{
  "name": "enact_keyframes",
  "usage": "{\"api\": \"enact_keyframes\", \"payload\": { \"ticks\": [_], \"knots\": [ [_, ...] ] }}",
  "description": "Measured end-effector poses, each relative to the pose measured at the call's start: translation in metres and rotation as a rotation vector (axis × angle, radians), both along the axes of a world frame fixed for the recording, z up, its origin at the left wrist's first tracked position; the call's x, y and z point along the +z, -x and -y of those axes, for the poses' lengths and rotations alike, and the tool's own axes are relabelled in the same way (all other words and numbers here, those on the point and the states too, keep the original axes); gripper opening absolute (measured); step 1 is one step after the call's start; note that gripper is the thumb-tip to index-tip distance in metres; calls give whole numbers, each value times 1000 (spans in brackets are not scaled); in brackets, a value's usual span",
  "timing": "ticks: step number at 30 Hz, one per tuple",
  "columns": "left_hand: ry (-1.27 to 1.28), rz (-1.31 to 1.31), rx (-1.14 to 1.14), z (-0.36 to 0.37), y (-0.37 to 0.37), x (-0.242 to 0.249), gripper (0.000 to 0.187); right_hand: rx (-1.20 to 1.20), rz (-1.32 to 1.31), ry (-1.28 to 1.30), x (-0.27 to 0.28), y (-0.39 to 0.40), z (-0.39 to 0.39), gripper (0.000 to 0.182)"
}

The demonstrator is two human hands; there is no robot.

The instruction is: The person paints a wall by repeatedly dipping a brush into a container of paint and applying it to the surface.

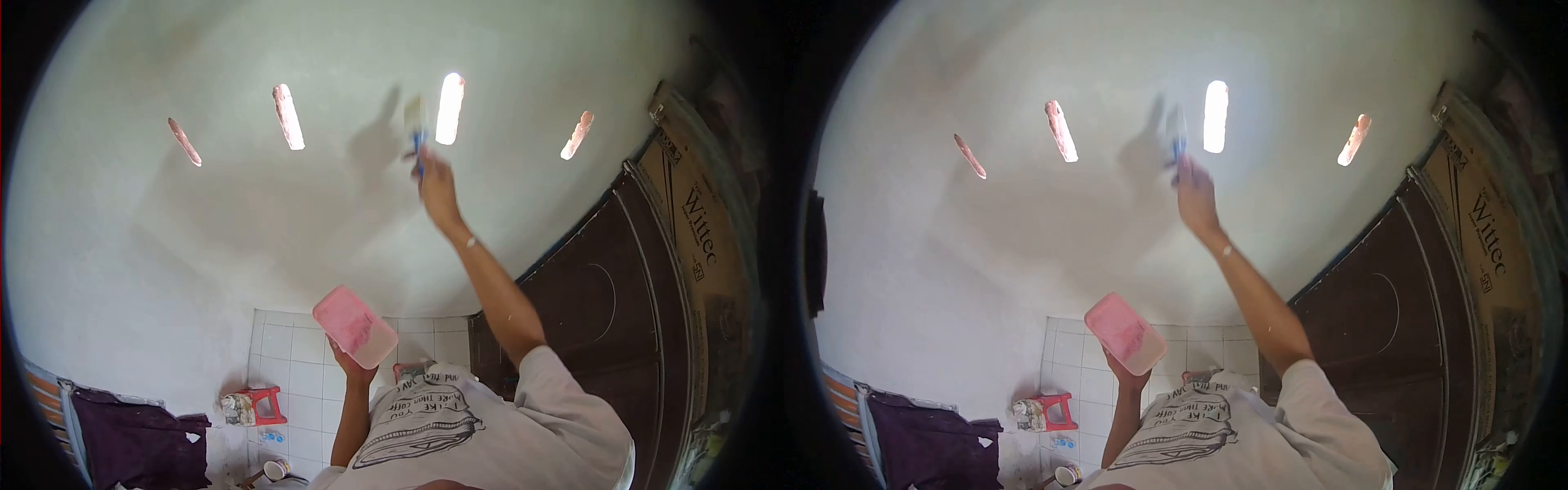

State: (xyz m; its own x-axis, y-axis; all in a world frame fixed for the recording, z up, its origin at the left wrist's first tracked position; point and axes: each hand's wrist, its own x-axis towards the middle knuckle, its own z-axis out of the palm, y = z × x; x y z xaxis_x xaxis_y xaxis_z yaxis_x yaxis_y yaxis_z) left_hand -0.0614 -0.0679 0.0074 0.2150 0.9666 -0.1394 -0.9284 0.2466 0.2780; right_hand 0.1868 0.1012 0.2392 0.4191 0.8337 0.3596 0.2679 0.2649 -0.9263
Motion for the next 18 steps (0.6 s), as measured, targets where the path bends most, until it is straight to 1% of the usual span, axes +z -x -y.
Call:
{"api": "enact_keyframes", "payload": {
  "ticks": [2,3,4,6,7,9,11,12,13,15,16,18],
  "knots": [
    [11,-5,-21,0,-2,5,58,23,-16,-108,60,-3,-10,46],
    [12,-6,-43,-2,-4,7,58,55,-13,-165,79,-6,-16,45],
    [17,-8,-47,-3,-5,7,58,51,-15,-160,89,-11,-25,45],
    [12,-17,-72,-6,-9,5,60,-236,375,-89,98,-17,-37,41],
    [20,-19,-76,-4,-11,2,60,-239,375,-81,79,-20,-43,41],
    [37,-11,-123,-6,-11,-4,60,-568,967,-31,10,-29,-71,41],
    [43,-8,-95,-8,-17,4,60,-431,699,78,-42,-17,-55,41],
    [61,1,-71,-6,-19,7,60,-296,800,282,-55,-11,-33,36],
    [50,-3,-71,-8,-21,9,60,-353,707,306,-102,-11,-38,32],
    [-1,-90,-23,-4,-20,11,60,35,334,669,-144,-17,-28,29],
    [0,-93,-28,-2,-16,7,60,31,330,671,-156,-23,-24,29],
    [2,24,-85,-1,-9,-6,59,346,-299,696,-173,-32,-16,33]
  ]
}}
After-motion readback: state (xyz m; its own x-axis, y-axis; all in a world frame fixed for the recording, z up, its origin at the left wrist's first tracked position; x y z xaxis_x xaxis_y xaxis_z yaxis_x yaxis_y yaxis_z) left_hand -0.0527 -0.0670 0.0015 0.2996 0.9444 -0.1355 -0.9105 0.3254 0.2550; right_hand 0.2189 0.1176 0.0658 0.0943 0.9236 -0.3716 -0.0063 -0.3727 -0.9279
